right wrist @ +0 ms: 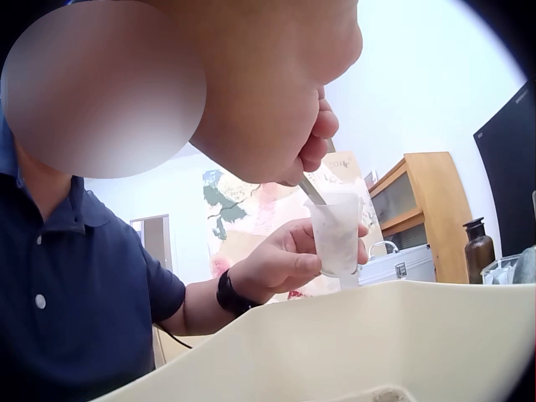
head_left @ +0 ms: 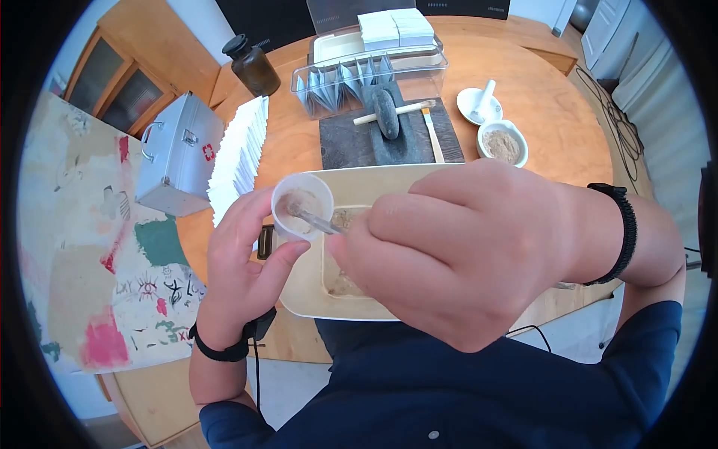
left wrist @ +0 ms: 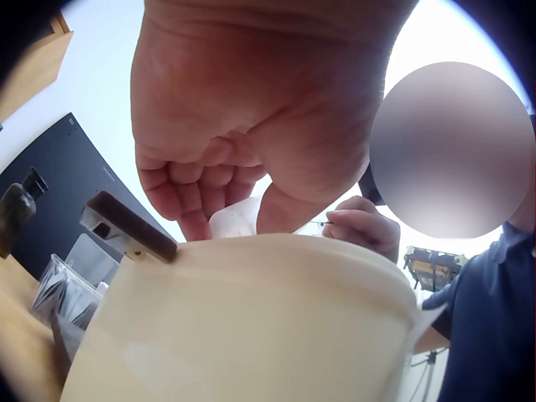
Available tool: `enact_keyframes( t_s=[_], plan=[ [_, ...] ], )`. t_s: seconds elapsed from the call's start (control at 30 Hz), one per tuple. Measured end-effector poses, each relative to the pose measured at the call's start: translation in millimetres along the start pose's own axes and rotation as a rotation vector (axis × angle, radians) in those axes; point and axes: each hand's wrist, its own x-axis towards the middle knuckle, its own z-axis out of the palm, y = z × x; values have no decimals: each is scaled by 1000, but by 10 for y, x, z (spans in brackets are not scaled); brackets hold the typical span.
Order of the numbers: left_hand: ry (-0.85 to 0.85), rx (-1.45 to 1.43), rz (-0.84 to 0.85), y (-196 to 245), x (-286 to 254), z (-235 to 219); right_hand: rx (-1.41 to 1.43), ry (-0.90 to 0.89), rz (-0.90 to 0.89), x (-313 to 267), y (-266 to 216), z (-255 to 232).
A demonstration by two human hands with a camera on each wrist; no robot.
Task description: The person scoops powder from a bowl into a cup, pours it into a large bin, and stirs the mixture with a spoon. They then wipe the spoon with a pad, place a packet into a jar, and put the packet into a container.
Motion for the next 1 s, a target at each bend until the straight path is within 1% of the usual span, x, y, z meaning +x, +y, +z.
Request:
enact_keyframes(
  t_s=[0.03, 0.07, 0.13, 0.2, 0.27, 0.33, 0.37, 0.43, 0.47, 0.53, 0.6, 0.67, 0.73, 0.8, 0.87, 0.93, 0.97, 1.0],
  plan=[
    [0, 1, 2, 7, 6, -10, 33, -76, -6, 23, 14, -55],
    [-22, -20, -10, 19, 12, -27, 31, -75, -7, 50, 15, -94],
    [-45, -40, -24, 20, 5, -47, 159, -3, 93, 88, 2, -137],
    [-98, -94, -59, 14, -11, -55, 177, 14, 127, 89, 26, -109],
    [-101, -74, -32, 29, 19, -60, 189, 32, 163, 87, 33, -96],
    [-103, -53, -6, 36, 34, -65, 275, -69, 236, 84, 18, -74],
    [-109, -53, -14, 39, 31, -66, 275, -68, 237, 88, 15, -15],
    [-117, -55, -21, 62, 39, -60, 246, 192, 151, 110, 12, 103],
    [-119, -50, -12, 81, 55, -63, 244, 192, 152, 110, 12, 59],
    [-120, -41, -2, 88, 72, -64, 321, -123, 287, 124, 9, -63],
    [-80, -10, 45, 64, 59, -50, 279, -104, 273, 155, -24, -68],
    [-71, -23, 40, 44, 32, -20, 240, -86, 268, 142, -93, -25],
    [-61, -36, 40, 41, 32, -2, 189, 49, 294, 134, -136, 75],
    [-18, -130, -25, 44, 27, 12, 144, 62, 271, 126, -137, 89],
    [-17, -157, -47, 17, 12, 29, 100, 74, 252, 99, -139, 107],
    [-15, -185, -68, 17, 18, 24, 447, 37, 325, 99, -110, 132],
    [-18, -151, -45, 31, 26, 12, 448, 37, 323, 106, -79, 117],
    [-20, -117, -22, 38, 28, 7, 337, 42, 256, 104, -41, 89]
  ],
)
